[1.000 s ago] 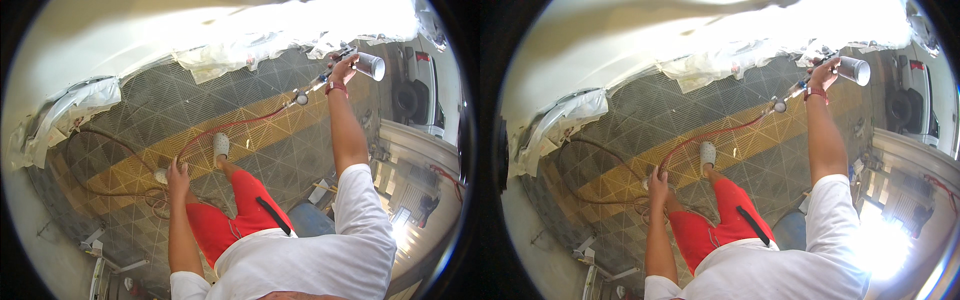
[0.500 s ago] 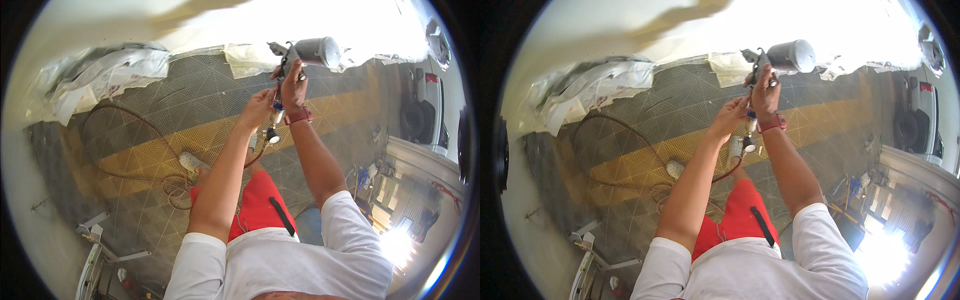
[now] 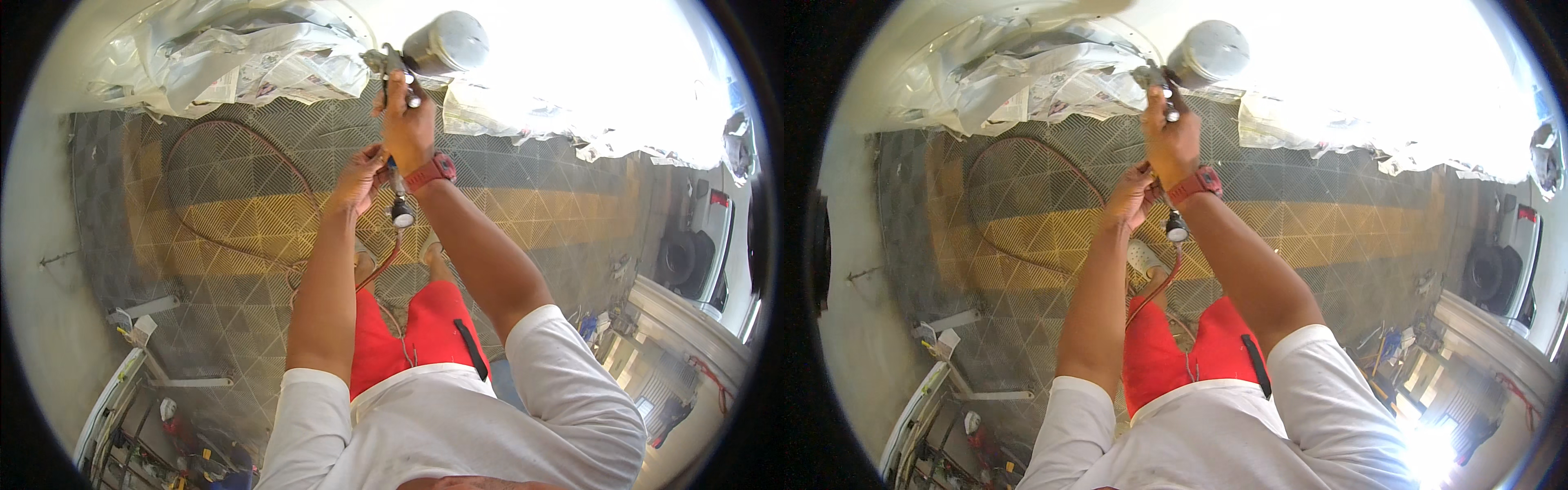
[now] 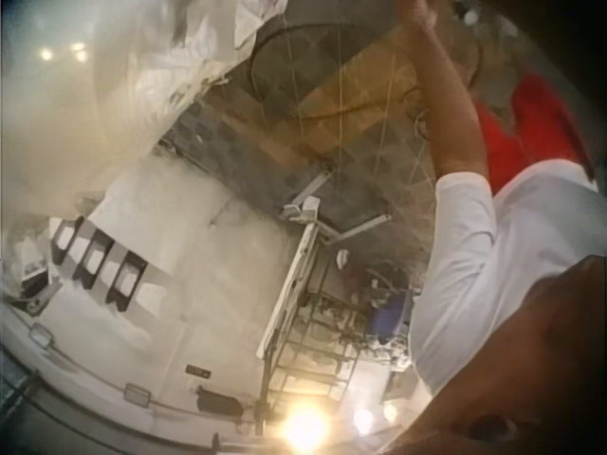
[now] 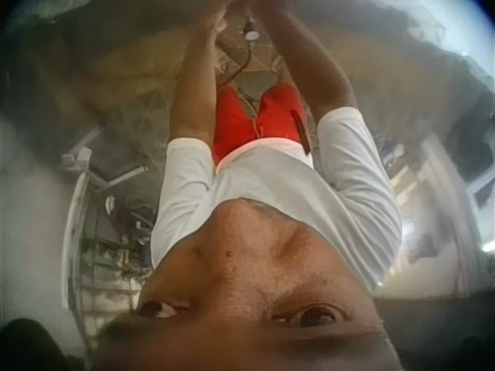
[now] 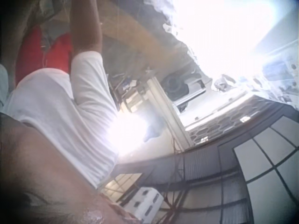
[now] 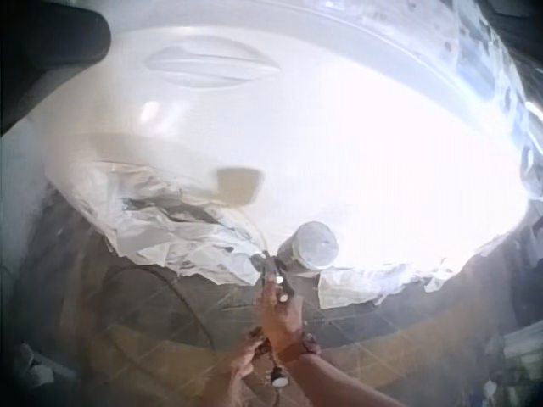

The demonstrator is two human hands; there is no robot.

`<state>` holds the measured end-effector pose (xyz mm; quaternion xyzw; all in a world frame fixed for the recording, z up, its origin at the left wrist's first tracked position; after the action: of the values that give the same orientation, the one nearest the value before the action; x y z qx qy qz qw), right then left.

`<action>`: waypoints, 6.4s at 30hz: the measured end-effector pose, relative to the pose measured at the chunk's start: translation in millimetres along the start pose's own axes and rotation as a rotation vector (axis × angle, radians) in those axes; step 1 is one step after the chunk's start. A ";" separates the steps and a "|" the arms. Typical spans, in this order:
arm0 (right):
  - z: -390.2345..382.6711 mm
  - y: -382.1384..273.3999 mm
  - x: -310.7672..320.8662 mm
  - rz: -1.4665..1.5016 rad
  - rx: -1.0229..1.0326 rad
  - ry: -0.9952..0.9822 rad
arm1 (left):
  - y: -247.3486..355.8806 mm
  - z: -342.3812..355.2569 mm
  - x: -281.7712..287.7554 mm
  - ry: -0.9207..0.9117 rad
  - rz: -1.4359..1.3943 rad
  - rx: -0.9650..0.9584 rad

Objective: The person uses a spray gun to apply white paint to the side and rear of a white car. The vehicle is partially masked with newspaper and plastic sheeting. The person moves around the car, spraying the door, rear quarter panel, and bumper area in smooth, overlapping strokes.

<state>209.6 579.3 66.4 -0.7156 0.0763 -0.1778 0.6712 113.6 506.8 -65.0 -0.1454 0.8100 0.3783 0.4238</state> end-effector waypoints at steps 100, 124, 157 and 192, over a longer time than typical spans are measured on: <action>17.8 -124.5 161.4 -0.099 0.153 0.126 | -120.6 -461.5 94.7 0.759 1.267 0.544; 63.8 -51.8 719.8 -0.267 -0.071 0.482 | -192.7 -165.3 -199.5 0.256 1.691 0.416; 12.5 -176.0 218.7 0.008 -0.009 0.174 | -88.4 -456.0 106.0 0.867 1.109 0.668; 26.2 -215.9 257.0 -0.123 0.136 0.188 | -57.9 -368.0 63.9 0.599 1.402 0.493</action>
<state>428.7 533.2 317.7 -0.6517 0.0826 -0.2899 0.6960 -104.7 202.4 -13.7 0.4000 0.8524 0.3115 -0.1281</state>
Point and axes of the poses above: each hand's wrist, its own z-axis towards the middle knuckle, its own x-axis out of the back of the hand, y = z × x, the point moved 9 cm from there along z, towards the middle knuckle, and after that the axes turned 2 degrees about -y, right-handed, at the moved point
